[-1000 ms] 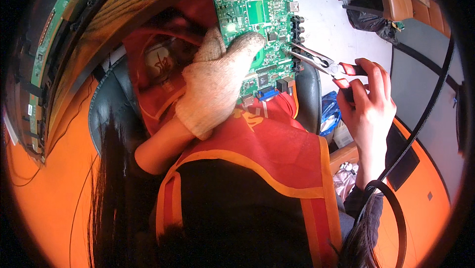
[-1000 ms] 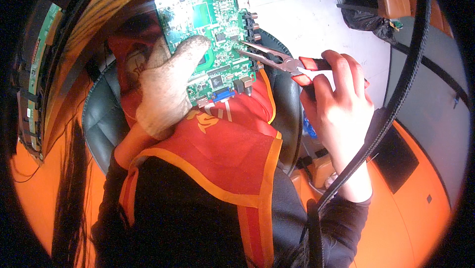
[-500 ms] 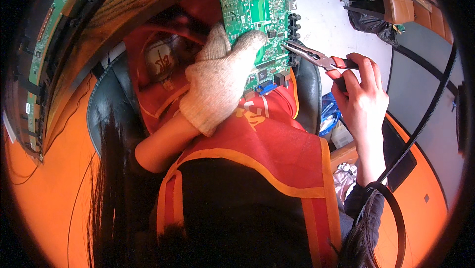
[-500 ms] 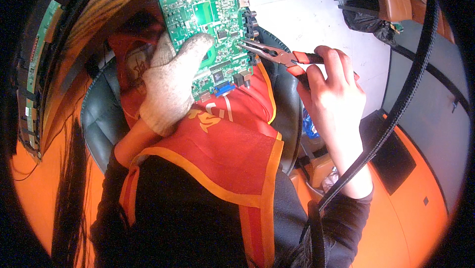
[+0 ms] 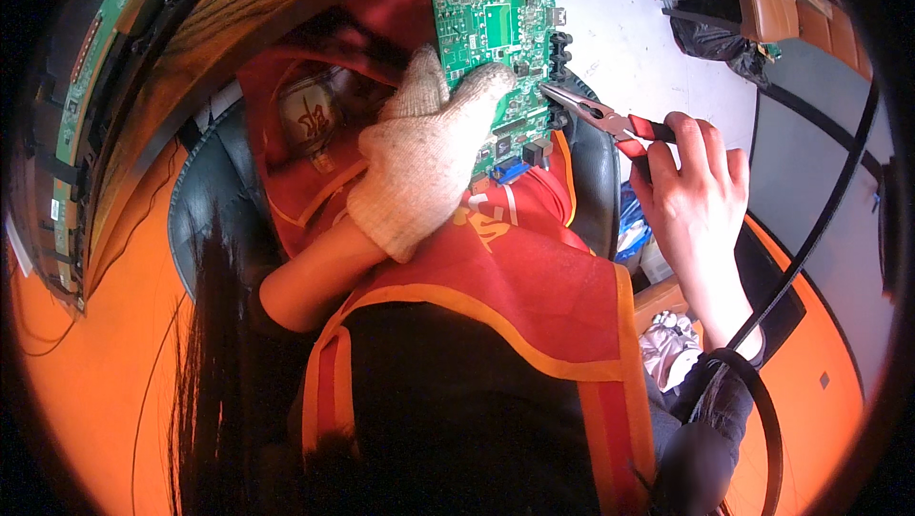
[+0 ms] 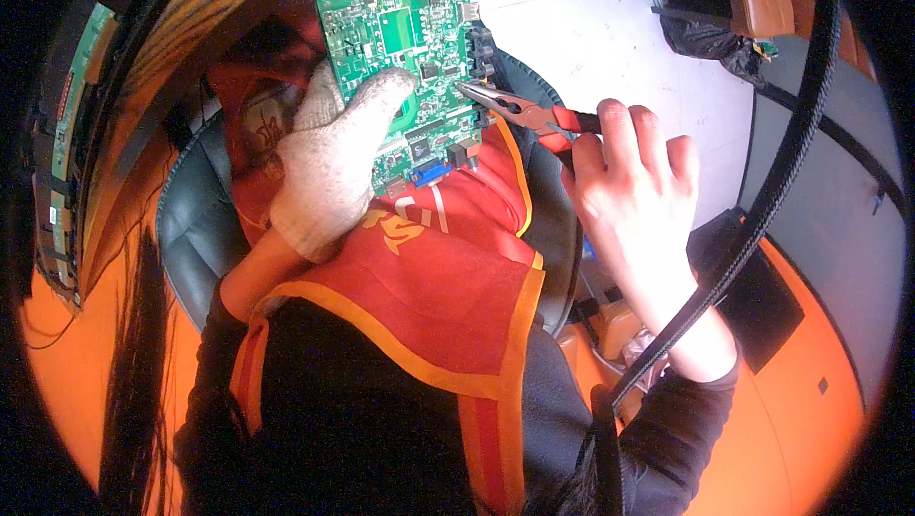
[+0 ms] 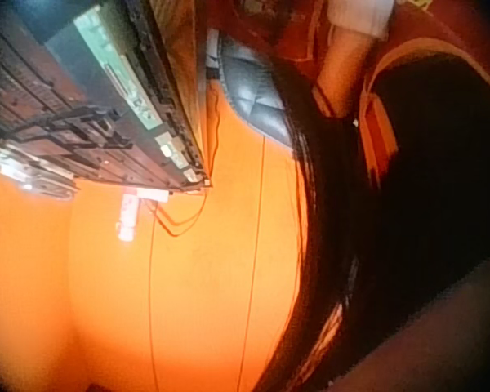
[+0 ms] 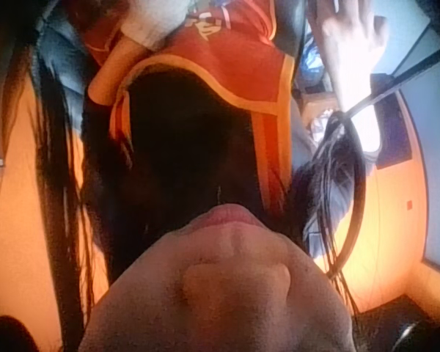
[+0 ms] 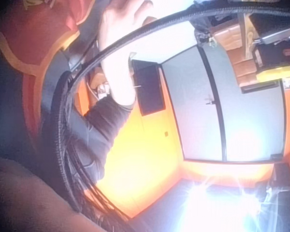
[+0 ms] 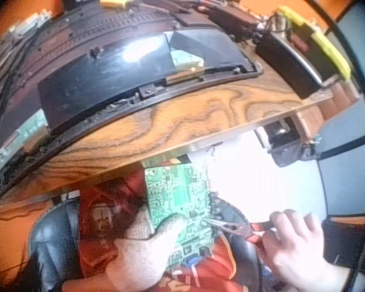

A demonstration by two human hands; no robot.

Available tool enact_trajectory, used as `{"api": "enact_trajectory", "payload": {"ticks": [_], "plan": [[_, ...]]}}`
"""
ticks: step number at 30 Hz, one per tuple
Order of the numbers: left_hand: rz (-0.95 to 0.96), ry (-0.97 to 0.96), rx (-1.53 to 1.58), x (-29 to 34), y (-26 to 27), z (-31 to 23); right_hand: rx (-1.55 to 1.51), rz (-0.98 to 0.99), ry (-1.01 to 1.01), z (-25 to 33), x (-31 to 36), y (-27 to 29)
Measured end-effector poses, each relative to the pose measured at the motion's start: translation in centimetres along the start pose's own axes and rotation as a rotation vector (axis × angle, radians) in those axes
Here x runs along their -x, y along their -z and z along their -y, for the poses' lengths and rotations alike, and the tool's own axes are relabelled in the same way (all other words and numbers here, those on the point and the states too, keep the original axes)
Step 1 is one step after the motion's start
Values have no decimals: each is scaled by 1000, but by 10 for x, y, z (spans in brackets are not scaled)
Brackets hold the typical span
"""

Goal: The person holds a green circuit board and uses pliers to remove small components from its surface. They wear a glove on the left hand while manipulating the board and tools. The person repeatedly targets different areas of the board, extracting parts with the pliers throughout the clip.

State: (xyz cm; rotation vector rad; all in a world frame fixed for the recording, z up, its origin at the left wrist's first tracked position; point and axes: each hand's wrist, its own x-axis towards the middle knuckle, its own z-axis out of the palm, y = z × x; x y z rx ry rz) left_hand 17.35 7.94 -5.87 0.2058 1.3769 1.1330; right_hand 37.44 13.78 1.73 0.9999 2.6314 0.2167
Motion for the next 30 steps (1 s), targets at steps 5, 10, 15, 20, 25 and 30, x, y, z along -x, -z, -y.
{"api": "enact_trajectory", "payload": {"ticks": [5,10,15,20,25,30], "plan": [[-58,-20,-150,0,-1,2,-83,-87,27,-1,-3,-2],[-100,-10,-164,-2,0,10,-179,-20,-70,6,-4,-12],[-97,-27,-213,-2,1,9,-324,191,-121,10,-10,-24],[-77,-7,-216,0,-1,7,-764,464,-174,2,-10,-29],[-60,21,-190,1,0,7,-1297,826,-328,-5,-8,-36],[71,-8,180,-4,2,11,-2005,973,-491,6,15,-45]]}}
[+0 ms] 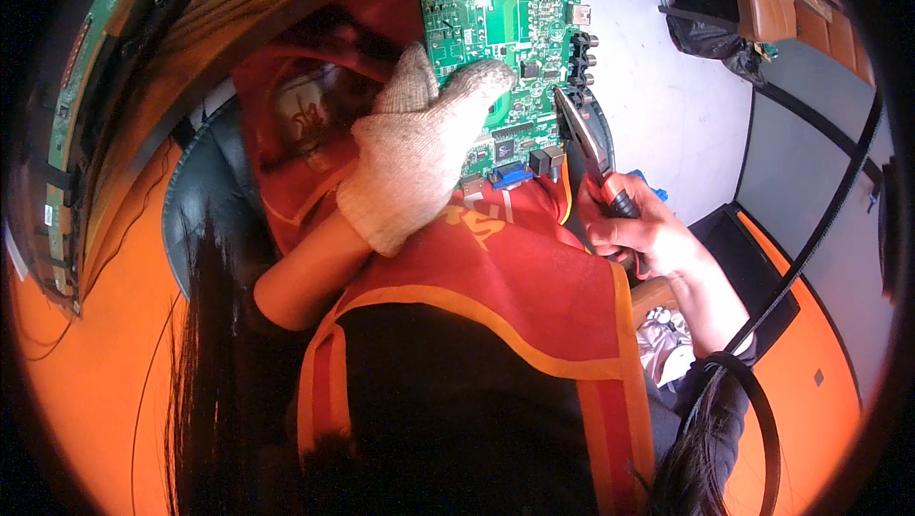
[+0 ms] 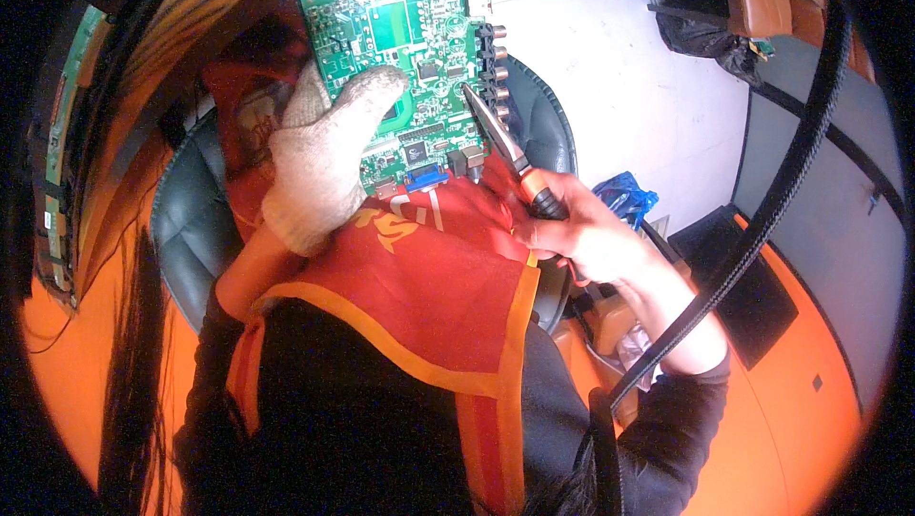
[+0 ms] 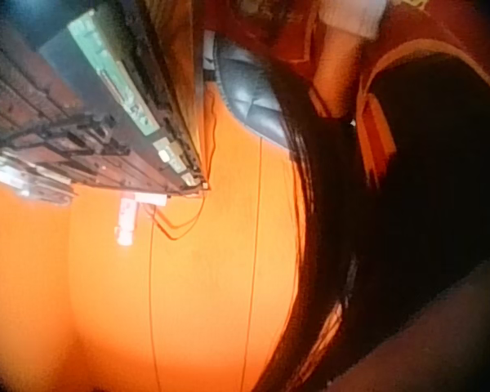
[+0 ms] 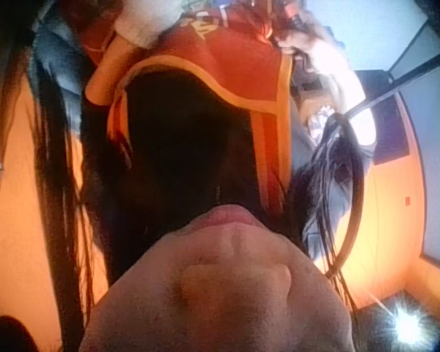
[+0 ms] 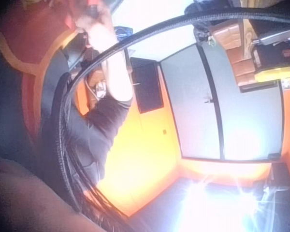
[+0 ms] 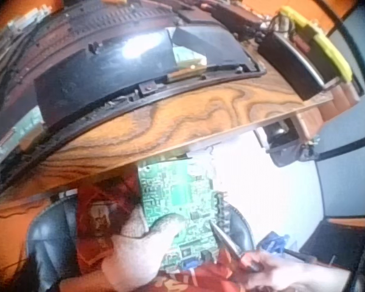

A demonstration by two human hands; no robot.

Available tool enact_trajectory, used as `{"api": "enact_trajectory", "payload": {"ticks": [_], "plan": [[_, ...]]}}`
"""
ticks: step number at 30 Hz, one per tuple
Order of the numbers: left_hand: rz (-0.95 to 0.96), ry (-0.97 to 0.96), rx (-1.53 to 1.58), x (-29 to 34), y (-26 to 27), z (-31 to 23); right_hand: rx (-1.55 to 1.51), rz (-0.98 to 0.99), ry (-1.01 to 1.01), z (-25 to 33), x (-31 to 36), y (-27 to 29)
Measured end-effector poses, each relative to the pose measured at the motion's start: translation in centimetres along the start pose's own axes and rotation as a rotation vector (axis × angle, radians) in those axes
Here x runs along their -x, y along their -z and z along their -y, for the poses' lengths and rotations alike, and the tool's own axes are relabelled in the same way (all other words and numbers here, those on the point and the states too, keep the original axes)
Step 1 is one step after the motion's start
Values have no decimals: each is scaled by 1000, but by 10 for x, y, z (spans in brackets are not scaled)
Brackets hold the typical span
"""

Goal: The person holds a green circuit board and uses pliers to remove small components from its surface. They wear a glove on the left hand while manipulating the board and tools. The person repeatedly targets different areas of the board, extracting parts with the pliers throughout the clip.

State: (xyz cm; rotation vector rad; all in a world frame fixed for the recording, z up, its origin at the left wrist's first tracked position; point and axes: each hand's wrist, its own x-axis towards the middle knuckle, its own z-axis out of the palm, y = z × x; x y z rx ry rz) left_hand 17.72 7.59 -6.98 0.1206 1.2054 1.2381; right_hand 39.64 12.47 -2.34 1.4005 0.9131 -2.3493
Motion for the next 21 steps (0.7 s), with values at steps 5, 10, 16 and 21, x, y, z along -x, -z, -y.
{"api": "enact_trajectory", "payload": {"ticks": [5,10,16,21], "plan": [[68,76,96,1,-2,1,-368,144,156,-34,-5,-11],[94,177,134,5,-7,1,-554,205,223,-56,-8,-23],[158,192,41,-4,1,3,-466,92,212,-52,-3,-31],[168,45,-120,-1,0,3,-532,3,128,-42,2,-35]]}}
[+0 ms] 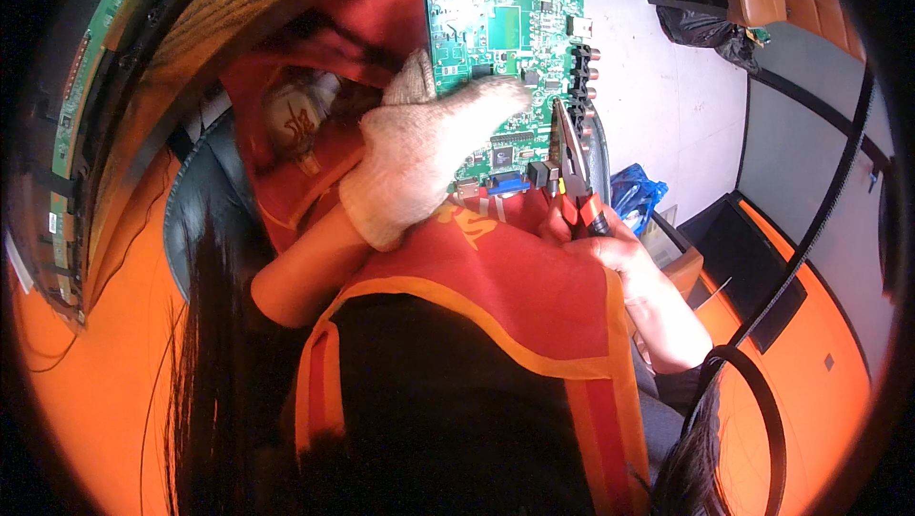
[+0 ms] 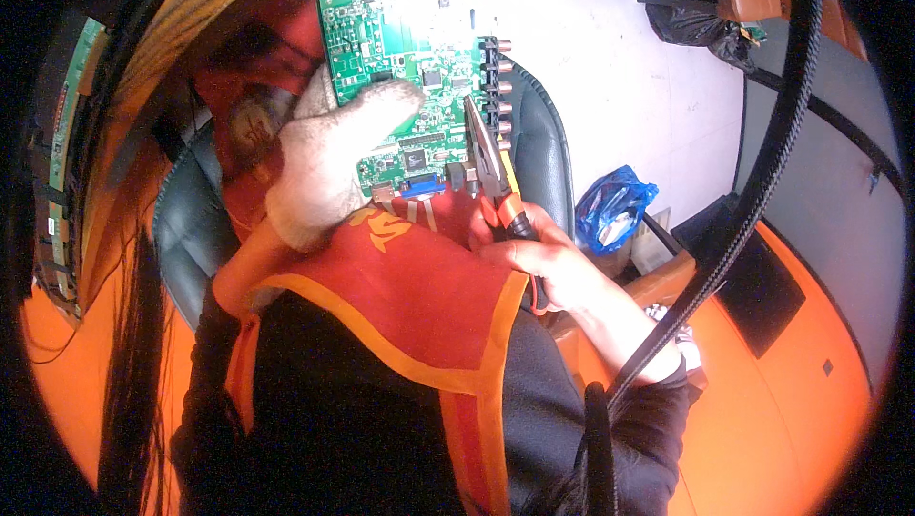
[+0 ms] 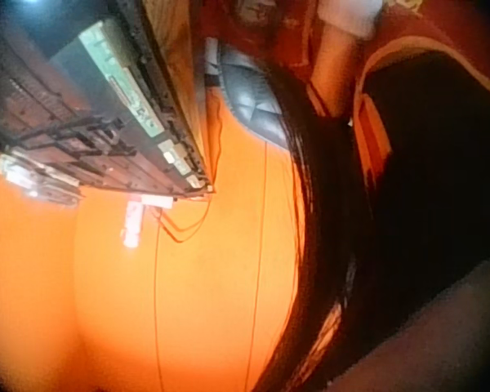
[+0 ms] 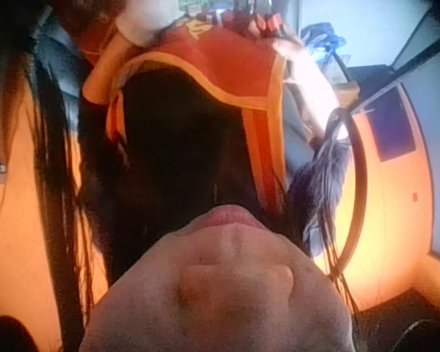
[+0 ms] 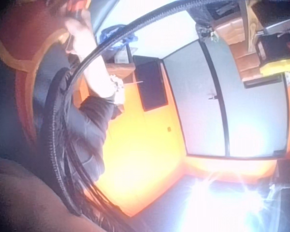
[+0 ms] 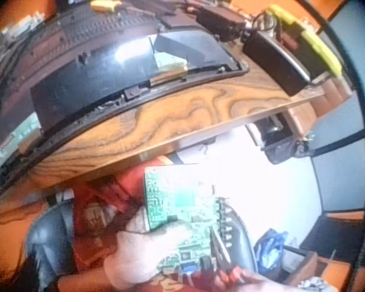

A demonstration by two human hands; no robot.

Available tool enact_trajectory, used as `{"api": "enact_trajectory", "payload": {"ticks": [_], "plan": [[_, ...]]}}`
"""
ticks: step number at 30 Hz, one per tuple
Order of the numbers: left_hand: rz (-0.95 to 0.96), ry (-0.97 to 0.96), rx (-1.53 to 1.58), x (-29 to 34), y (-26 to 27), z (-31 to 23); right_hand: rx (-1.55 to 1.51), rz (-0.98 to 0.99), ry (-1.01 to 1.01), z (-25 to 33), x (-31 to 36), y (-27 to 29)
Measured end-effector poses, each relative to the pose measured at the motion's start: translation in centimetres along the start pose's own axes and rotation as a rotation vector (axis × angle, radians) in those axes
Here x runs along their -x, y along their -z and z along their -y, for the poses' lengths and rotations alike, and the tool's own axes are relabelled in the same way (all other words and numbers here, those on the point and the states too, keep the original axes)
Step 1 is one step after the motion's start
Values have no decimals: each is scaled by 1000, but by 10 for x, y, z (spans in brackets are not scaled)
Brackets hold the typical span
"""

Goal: The person holds a green circuit board and uses pliers to remove small components from its surface. They wear a glove on the left hand while manipulating the board and tools. The person repeatedly targets different areas of the board, extracting parts with the pliers throughout the clip.

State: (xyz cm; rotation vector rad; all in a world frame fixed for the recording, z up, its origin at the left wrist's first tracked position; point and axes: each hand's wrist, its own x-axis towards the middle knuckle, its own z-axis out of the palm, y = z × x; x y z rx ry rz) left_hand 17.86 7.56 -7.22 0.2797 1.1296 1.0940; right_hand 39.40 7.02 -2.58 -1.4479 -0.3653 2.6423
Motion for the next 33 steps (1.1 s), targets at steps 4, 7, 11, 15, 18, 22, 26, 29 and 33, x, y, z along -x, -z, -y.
{"api": "enact_trajectory", "payload": {"ticks": [4,7,11,15,18,22,26,29,33], "plan": [[-134,49,-57,-6,-6,-1,320,-121,28,15,0,-4],[-159,-2,-298,-13,-4,-1,898,-301,74,36,8,-6],[-35,68,27,-22,1,-2,1398,-448,177,56,24,-8],[-53,120,216,-18,3,-2,1452,-533,315,66,25,2],[-24,140,271,-16,4,-5,1313,-558,399,69,23,12],[-9,130,298,-17,2,-8,952,-562,242,74,27,20],[1,153,258,-15,-4,-9,792,-499,238,73,27,25],[-7,124,160,-22,-9,-5,706,-499,142,72,25,31],[94,62,-6,-38,-16,-3,561,-346,121,72,23,38]]}}
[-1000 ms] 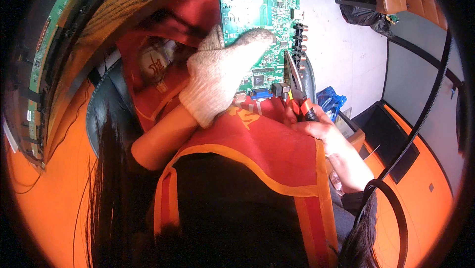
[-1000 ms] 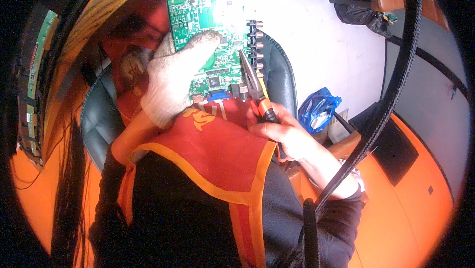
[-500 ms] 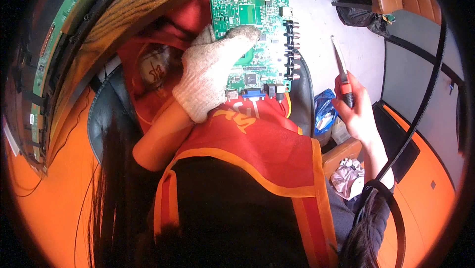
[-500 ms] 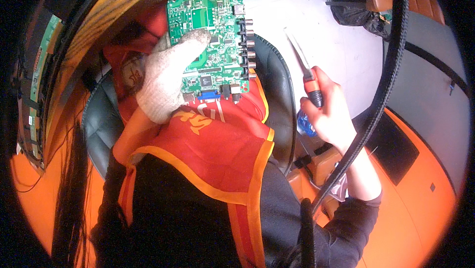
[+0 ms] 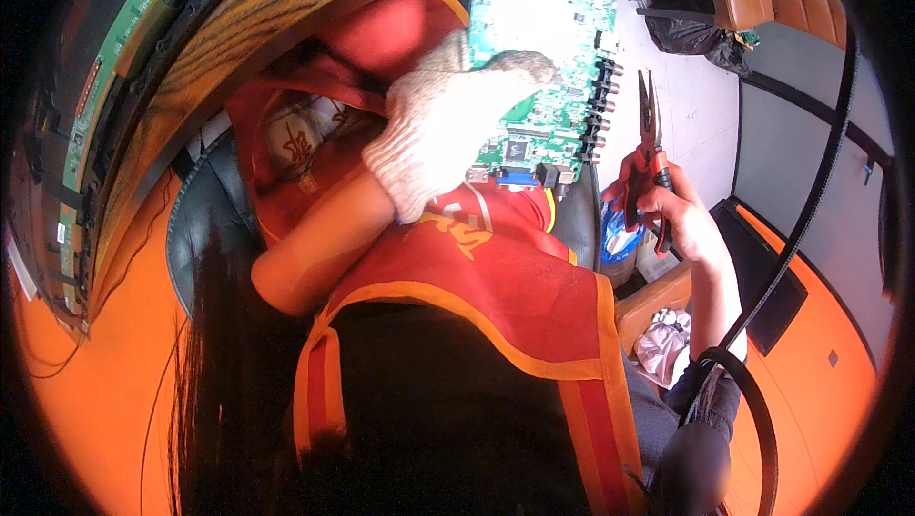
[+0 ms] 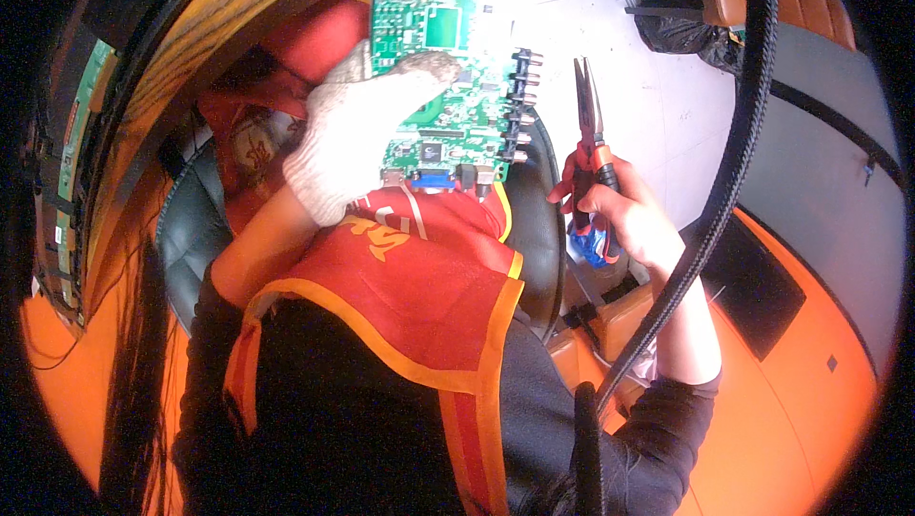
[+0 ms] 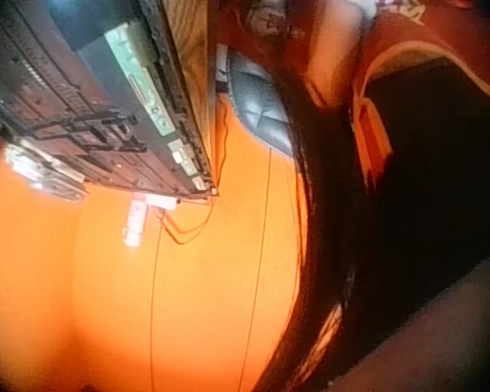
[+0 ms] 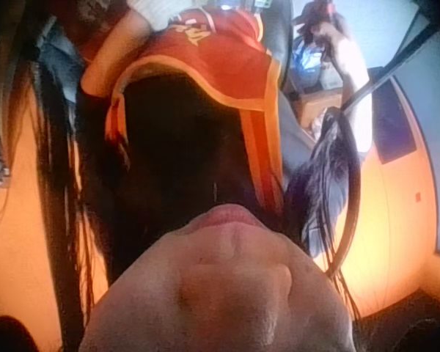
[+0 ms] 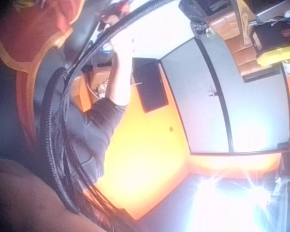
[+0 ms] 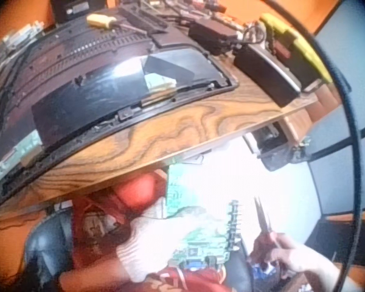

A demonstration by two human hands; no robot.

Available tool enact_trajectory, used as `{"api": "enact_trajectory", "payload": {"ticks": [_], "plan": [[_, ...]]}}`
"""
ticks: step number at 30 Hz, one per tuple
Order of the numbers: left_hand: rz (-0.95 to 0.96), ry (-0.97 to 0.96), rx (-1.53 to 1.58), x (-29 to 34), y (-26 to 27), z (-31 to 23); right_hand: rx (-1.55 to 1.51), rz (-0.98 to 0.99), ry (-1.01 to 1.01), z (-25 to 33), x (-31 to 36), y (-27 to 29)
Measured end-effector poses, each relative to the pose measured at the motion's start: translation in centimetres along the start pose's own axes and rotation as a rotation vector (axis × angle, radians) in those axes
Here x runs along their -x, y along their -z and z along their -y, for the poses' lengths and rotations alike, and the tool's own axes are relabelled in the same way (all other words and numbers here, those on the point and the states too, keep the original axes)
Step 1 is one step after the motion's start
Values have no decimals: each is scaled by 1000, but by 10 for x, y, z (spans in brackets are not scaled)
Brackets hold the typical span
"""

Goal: The person holds a green circuit board and uses pliers to remove small components from its surface. They wear a glove on the left hand while manipulating the board and tools. The person repeatedly targets different areas of the board, extracting parts with the pliers throughout the clip.

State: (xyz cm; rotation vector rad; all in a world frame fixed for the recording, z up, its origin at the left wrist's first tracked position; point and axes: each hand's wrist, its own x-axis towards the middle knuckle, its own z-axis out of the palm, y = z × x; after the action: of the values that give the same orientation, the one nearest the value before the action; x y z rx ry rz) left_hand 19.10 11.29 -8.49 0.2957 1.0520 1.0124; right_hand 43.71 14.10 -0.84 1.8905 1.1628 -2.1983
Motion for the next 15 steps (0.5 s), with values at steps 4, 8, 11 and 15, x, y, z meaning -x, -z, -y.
{"api": "enact_trajectory", "payload": {"ticks": [4,8,11,15], "plan": [[77,-20,2,-18,-12,-2,7,-43,-98,0,3,3],[159,-55,134,-30,-21,0,33,-50,-92,-2,5,-1],[135,-192,27,-36,-21,2,83,-73,-57,-5,5,-3],[106,-230,-26,-33,-19,2,187,-87,-33,-8,5,0]]}}
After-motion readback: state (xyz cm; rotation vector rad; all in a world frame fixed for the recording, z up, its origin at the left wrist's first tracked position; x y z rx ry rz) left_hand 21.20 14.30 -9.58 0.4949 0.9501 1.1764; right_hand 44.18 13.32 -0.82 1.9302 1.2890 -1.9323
